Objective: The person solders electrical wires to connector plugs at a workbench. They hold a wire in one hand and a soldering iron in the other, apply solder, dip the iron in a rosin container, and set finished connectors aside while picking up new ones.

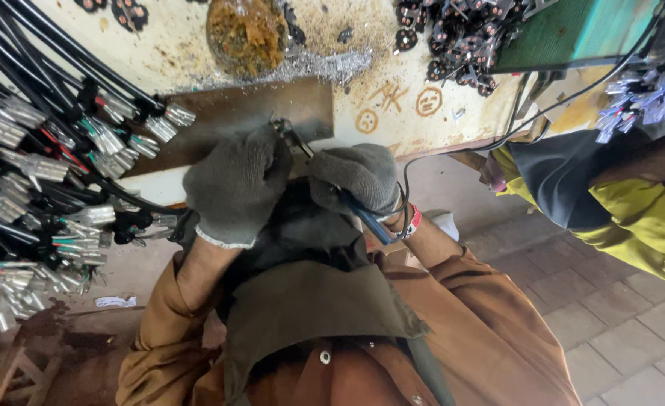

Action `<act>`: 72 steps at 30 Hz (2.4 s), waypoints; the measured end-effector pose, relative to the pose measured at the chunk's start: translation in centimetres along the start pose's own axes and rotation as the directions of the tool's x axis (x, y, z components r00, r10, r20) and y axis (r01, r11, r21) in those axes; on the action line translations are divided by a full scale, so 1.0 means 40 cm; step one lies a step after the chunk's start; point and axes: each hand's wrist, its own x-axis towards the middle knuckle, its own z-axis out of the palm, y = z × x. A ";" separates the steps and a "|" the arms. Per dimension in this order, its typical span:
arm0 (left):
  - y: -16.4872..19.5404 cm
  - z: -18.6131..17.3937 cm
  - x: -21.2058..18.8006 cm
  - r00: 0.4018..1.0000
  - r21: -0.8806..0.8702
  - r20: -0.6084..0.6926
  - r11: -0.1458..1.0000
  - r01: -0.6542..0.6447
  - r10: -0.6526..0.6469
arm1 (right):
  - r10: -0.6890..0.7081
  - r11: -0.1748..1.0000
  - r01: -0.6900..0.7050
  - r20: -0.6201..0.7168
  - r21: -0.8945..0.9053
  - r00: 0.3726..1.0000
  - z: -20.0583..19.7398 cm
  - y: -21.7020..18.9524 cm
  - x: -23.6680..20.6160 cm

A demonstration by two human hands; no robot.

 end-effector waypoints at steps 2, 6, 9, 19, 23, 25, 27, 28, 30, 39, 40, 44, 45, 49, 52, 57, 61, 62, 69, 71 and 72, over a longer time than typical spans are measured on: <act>-0.003 -0.001 -0.001 1.000 0.001 0.002 1.000 -0.029 0.029 | 0.040 0.998 -0.041 0.028 0.045 0.999 0.000 -0.002 -0.003; -0.006 -0.002 0.001 0.999 -0.009 0.048 1.000 0.022 -0.021 | 0.011 0.999 -0.011 -0.003 -0.042 1.000 0.006 0.005 -0.009; -0.005 -0.005 0.006 0.996 0.027 0.076 0.999 0.046 -0.048 | 0.007 0.998 -0.008 -0.023 -0.066 1.000 0.014 0.011 -0.010; -0.002 -0.020 0.027 0.996 -0.027 0.078 0.999 0.036 -0.034 | 0.047 0.987 -0.021 0.158 -0.160 0.986 0.001 0.020 -0.008; -0.004 -0.016 0.020 0.992 -0.002 0.122 0.999 0.036 -0.035 | 0.186 0.980 -0.173 0.144 -0.097 0.972 0.001 0.019 -0.011; -0.008 -0.015 0.015 0.996 -0.019 0.085 1.000 0.011 -0.009 | 0.109 0.994 -0.110 0.080 0.010 0.991 0.004 0.013 -0.009; -0.011 -0.013 0.011 1.000 -0.056 0.016 0.998 -0.023 0.024 | 0.036 0.999 -0.037 0.060 0.026 0.998 0.006 0.006 -0.004; -0.012 -0.012 0.009 0.999 -0.060 0.031 0.998 -0.003 0.005 | 0.014 1.000 -0.013 0.074 -0.011 0.997 0.006 0.001 -0.001; -0.013 -0.011 0.008 0.996 -0.079 0.080 0.996 0.038 -0.032 | -0.019 0.999 0.021 0.044 -0.037 0.999 0.008 -0.002 0.006; -0.008 -0.012 0.020 0.977 0.046 0.201 0.997 0.061 -0.069 | 0.225 0.930 -0.218 0.011 0.297 0.974 0.004 0.033 -0.034; -0.005 -0.017 0.020 0.982 0.016 0.180 0.998 0.061 -0.063 | 0.402 0.785 -0.346 0.001 0.513 0.916 0.003 0.028 -0.051; 0.003 -0.038 0.021 0.994 -0.081 0.102 0.996 0.047 -0.039 | 0.607 0.740 -0.378 -0.309 0.557 0.732 0.011 0.007 -0.127; 0.004 -0.045 0.022 0.995 -0.093 0.089 0.994 0.056 -0.048 | 0.645 0.676 -0.383 -0.255 0.630 0.720 0.015 0.006 -0.147; 0.004 -0.065 0.039 0.996 -0.125 0.086 0.991 0.041 -0.030 | 0.614 0.781 -0.539 -0.232 0.316 0.754 0.067 0.047 -0.190; 0.011 -0.078 0.051 0.991 -0.134 0.129 0.989 0.057 -0.040 | 0.898 0.439 -0.884 -0.097 0.161 0.429 0.088 0.086 -0.205; 0.025 -0.073 0.058 0.985 -0.206 0.166 0.976 0.076 -0.042 | 0.533 0.790 -0.369 -0.252 0.489 0.808 0.092 0.081 -0.231; 0.019 -0.044 0.057 0.972 -0.154 0.229 0.984 0.084 -0.047 | 0.614 0.739 -0.439 -0.244 0.511 0.750 0.088 0.047 -0.205; 0.015 -0.039 0.055 0.971 -0.148 0.235 0.985 0.087 -0.050 | 0.697 0.610 -0.439 -0.184 0.660 0.693 0.090 0.041 -0.185; 0.002 -0.012 0.043 0.981 -0.082 0.192 0.995 0.049 -0.032 | 0.275 0.943 -0.319 -0.321 -0.091 0.906 0.080 0.009 0.010; 0.000 -0.016 0.049 0.959 -0.089 0.270 0.989 0.117 -0.089 | 0.383 0.910 -0.397 -0.119 -0.124 0.916 0.070 -0.006 0.052; 0.000 -0.019 0.055 0.948 -0.093 0.302 0.987 0.133 -0.099 | 0.322 0.942 -0.335 -0.212 -0.025 0.923 0.065 -0.013 0.067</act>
